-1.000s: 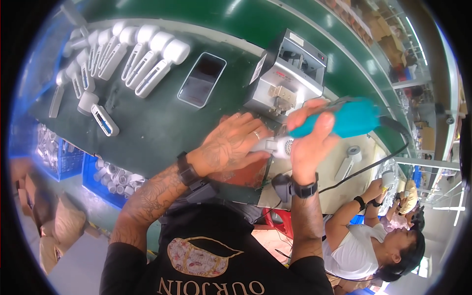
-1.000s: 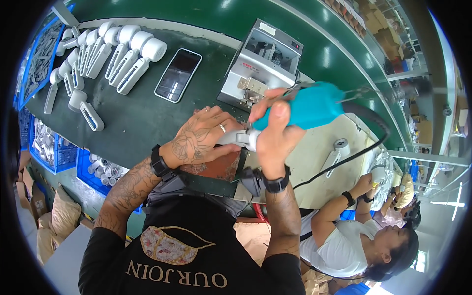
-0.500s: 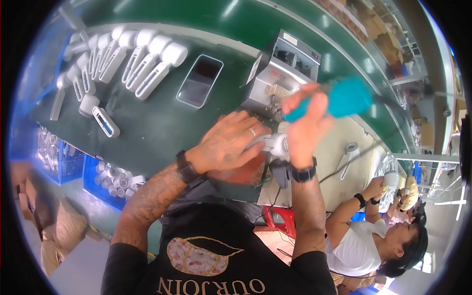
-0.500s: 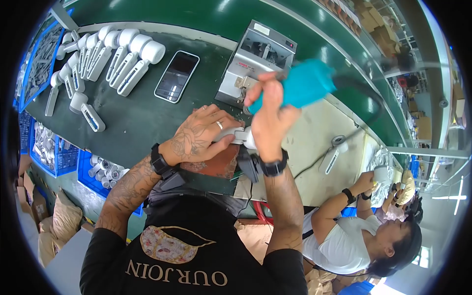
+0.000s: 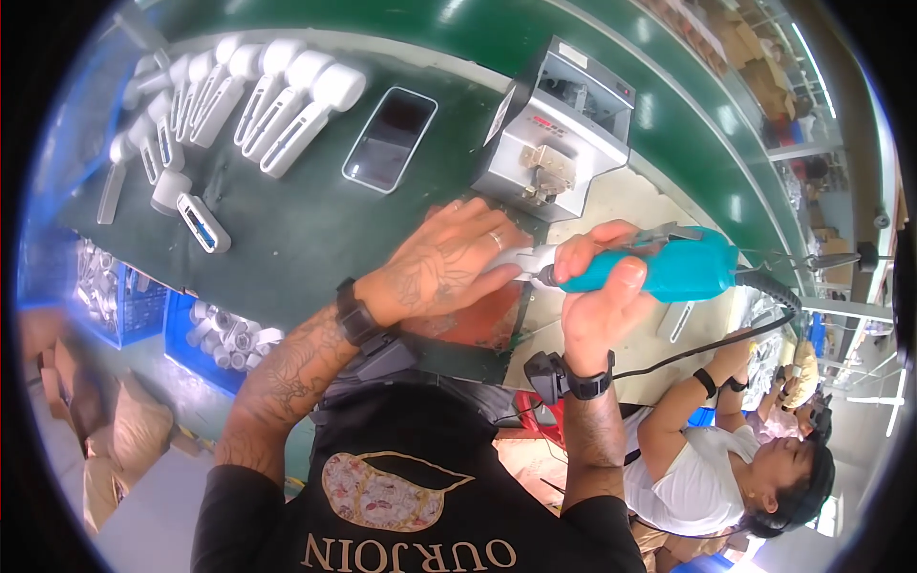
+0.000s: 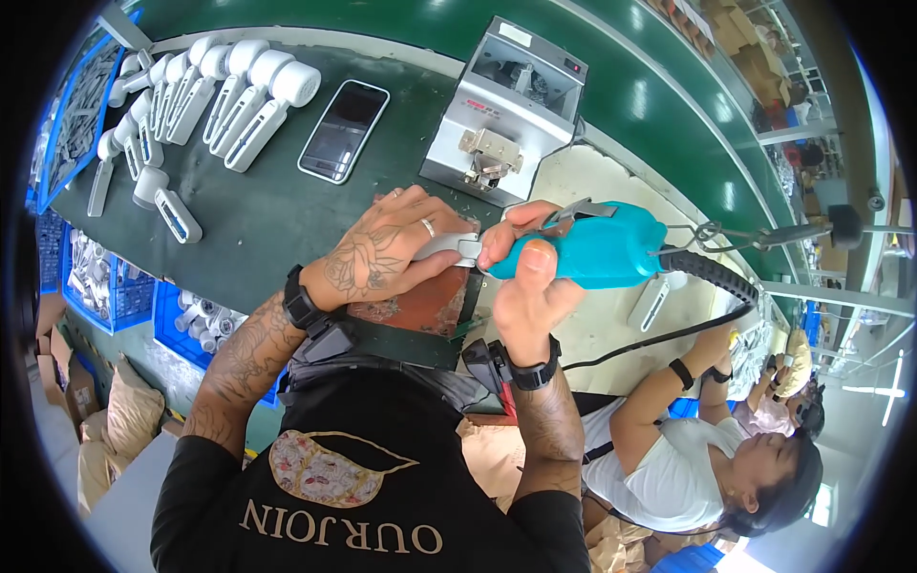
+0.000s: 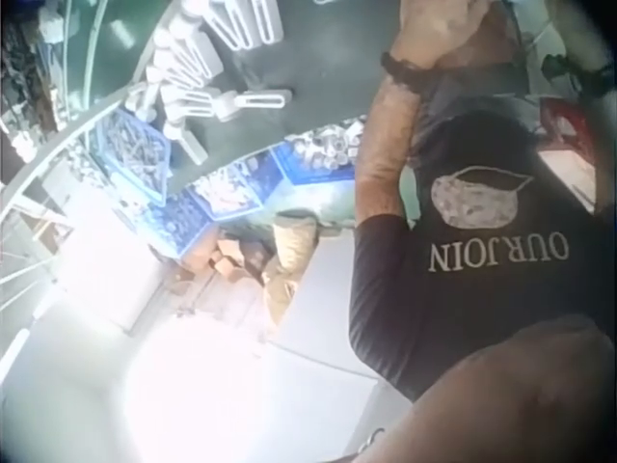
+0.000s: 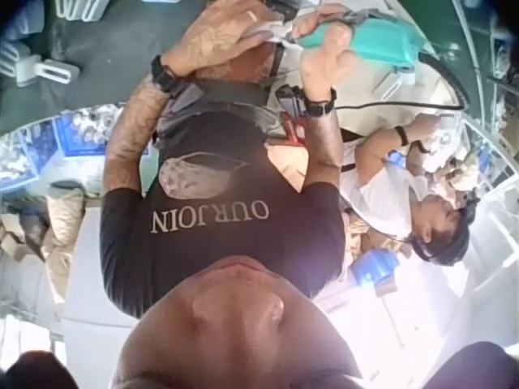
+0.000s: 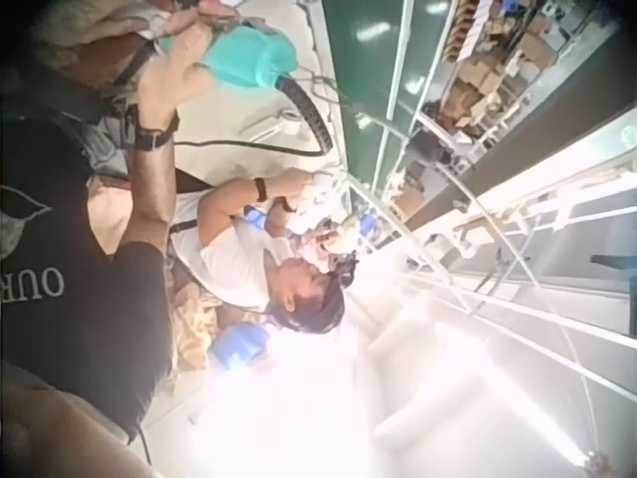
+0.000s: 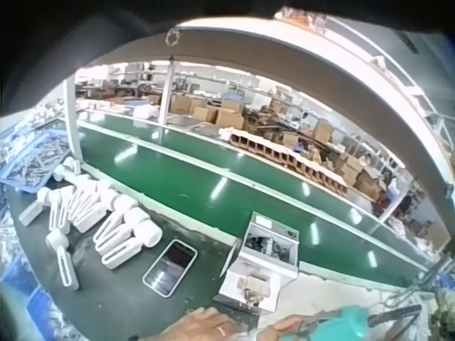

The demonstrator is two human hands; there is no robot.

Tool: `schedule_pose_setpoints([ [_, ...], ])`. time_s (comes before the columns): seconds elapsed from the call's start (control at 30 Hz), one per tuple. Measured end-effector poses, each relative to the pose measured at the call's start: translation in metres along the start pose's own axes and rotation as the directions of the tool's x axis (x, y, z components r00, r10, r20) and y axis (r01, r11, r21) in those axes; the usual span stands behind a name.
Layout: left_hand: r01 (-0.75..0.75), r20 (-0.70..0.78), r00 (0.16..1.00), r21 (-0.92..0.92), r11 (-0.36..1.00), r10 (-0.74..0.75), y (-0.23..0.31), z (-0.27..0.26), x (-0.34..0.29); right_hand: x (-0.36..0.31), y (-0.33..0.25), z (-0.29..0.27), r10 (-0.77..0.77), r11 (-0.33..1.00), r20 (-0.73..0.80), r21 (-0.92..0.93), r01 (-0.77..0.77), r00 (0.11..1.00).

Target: The person picks up a handheld fan, uses a power tool to drive a screw into it, and places it on the table. This process is repeated for several fans before the person moves the finished fans aside and picks up more from a bin.

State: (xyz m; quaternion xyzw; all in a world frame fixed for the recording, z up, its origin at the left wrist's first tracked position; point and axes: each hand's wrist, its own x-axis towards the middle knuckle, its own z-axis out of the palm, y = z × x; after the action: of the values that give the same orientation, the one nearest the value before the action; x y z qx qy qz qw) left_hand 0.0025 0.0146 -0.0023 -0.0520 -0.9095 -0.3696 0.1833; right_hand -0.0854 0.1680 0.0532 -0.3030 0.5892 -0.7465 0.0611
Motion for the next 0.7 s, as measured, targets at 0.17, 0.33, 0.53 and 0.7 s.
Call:
schedule_pose_setpoints([
  [0.17,0.001,0.011,1.0,0.011,1.0,-0.001,0.001,0.001,0.001,-0.004,0.012,-0.007,-0.009,0.998,0.033,0.065,0.007,0.999],
  [0.33,-0.031,0.016,0.999,0.061,0.998,0.03,0.001,0.002,0.004,-0.004,0.014,-0.009,0.009,0.99,0.039,0.137,-0.015,0.999],
  [0.53,-0.035,-0.05,0.998,0.069,0.997,0.038,0.001,-0.002,-0.001,-0.008,0.011,0.003,0.07,0.99,0.006,0.12,-0.07,0.998],
  [0.7,-0.328,0.071,0.944,0.17,0.929,0.321,0.026,-0.008,-0.037,-0.028,-0.024,-0.006,0.156,0.923,-0.08,0.368,-0.116,0.985],
])
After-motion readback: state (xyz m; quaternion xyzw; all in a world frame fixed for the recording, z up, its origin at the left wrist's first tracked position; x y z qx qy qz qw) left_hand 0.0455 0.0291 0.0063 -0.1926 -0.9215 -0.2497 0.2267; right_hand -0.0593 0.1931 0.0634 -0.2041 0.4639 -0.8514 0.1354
